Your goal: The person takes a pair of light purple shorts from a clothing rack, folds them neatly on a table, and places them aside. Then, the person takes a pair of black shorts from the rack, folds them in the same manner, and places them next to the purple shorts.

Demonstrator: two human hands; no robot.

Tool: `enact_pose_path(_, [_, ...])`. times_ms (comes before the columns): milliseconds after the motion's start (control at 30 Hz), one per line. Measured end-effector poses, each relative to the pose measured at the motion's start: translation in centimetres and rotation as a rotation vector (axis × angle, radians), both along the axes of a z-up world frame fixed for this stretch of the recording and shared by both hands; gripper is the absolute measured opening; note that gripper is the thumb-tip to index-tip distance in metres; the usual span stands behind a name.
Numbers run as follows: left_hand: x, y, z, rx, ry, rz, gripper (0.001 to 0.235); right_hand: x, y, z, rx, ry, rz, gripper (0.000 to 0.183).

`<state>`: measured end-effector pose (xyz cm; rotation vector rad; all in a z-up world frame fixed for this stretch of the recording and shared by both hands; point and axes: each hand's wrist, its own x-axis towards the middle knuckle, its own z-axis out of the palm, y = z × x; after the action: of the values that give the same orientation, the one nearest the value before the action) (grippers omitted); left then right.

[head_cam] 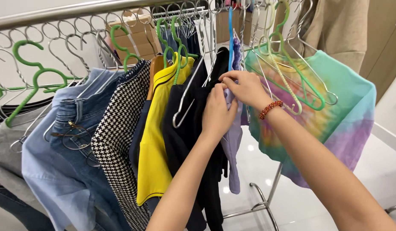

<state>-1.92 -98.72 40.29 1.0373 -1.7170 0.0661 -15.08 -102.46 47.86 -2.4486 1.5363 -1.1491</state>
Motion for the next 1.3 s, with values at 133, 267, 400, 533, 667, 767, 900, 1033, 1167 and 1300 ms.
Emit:
enact_pose_path(133, [0.9,1.0,-0.9,0.043,0.038,0.002,0.043,0.4,0.2,-0.6,-0.025,-0.043,0.026,0.025])
enact_pose_path(267, [1.3,3.5,-1.3,-0.057,0.047,-0.050,0.031,0.3,0.2,-1.2,-0.040,-0.083,0.074,0.025])
enact_pose_path(400, [1.4,4.8,-4.0,-0.192,0.026,0.000,0.019,0.2,0.6,-1.2,-0.110,-0.113,0.116,0.023])
enact_pose_path(533, [1.8,5.3,-6.6,-0.252,0.079,-0.011,0.018,0.3,1.1,-1.3,-0.137,-0.155,0.150,0.022])
enact_pose_path(667, [2.4,6.6,-6.7,-0.220,0.068,0.000,0.019,0.3,2.2,-1.1,-0.091,-0.252,0.159,0.023])
enact_pose_path(767, [2.8,7.3,-5.9,-0.175,0.083,-0.005,0.018,0.1,3.0,-1.0,-0.096,-0.392,0.267,0.026])
enact_pose_path(900, [2.8,7.5,-5.3,-0.124,0.143,-0.005,0.015,-0.6,4.5,-0.3,-0.123,-0.616,0.497,0.038])
enact_pose_path(1033, [2.4,6.5,-5.5,-0.177,0.232,-0.139,0.010,-1.5,7.6,2.8,-0.063,-0.548,0.489,0.054])
enact_pose_path(1167, [2.1,5.0,-7.3,-0.081,0.270,-0.099,0.006,-1.9,9.0,4.4,-0.062,-0.654,0.621,0.058])
enact_pose_path(1300, [2.2,4.3,-8.6,-0.052,0.245,-0.064,0.005,-2.0,9.3,4.7,-0.055,-0.675,0.680,0.063])
